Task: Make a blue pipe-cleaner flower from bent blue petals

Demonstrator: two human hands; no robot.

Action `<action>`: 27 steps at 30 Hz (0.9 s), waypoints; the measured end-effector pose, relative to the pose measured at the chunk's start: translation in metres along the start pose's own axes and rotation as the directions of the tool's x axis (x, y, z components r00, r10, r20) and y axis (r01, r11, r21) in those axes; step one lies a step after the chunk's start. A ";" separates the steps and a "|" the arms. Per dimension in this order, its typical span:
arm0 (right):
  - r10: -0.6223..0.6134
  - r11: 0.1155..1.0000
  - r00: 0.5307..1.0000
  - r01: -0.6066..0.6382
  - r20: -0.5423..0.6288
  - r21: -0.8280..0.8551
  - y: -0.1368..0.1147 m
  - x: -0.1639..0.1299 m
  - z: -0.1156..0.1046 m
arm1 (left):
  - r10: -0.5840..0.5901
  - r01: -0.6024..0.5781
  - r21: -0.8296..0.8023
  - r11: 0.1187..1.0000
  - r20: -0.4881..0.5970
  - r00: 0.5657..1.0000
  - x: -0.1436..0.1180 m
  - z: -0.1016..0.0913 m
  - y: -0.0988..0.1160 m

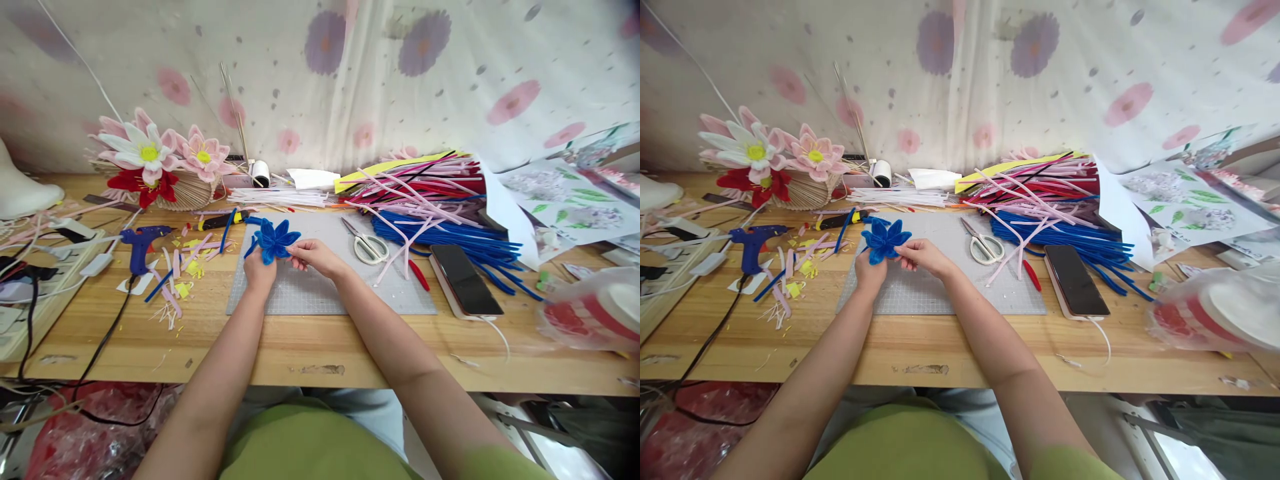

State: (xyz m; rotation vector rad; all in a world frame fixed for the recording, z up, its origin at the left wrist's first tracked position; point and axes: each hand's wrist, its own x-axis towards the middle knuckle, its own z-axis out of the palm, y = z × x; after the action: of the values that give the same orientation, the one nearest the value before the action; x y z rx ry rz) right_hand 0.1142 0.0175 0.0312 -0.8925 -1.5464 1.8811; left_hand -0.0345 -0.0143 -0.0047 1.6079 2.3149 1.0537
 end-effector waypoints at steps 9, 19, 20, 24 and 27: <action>0.029 1.000 0.999 -0.029 -0.043 -0.007 0.000 0.002 0.002 | -0.021 0.021 0.007 1.000 -0.023 1.000 0.000 -0.002 0.002; -0.094 0.970 0.991 0.114 -0.099 0.216 0.007 0.005 0.003 | -0.010 0.010 -0.018 1.000 0.015 1.000 -0.002 0.001 0.006; -0.056 0.976 0.995 0.073 -0.088 0.207 0.007 0.005 0.004 | -0.033 0.033 -0.041 0.999 0.001 0.999 -0.001 0.001 0.006; 0.162 0.977 0.984 -0.171 0.078 0.126 0.008 0.004 0.013 | -0.109 0.103 -0.070 0.992 -0.081 0.991 0.000 -0.002 0.004; 0.255 0.944 0.952 -0.283 0.167 0.172 0.007 0.003 0.024 | -0.104 0.104 0.002 0.995 -0.076 0.992 -0.001 -0.003 0.003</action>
State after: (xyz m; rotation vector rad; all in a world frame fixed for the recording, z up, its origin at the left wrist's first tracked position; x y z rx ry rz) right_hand 0.0939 0.0040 0.0271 -0.9362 -1.3428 2.2926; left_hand -0.0333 -0.0157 -0.0004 1.4556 2.4225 1.1042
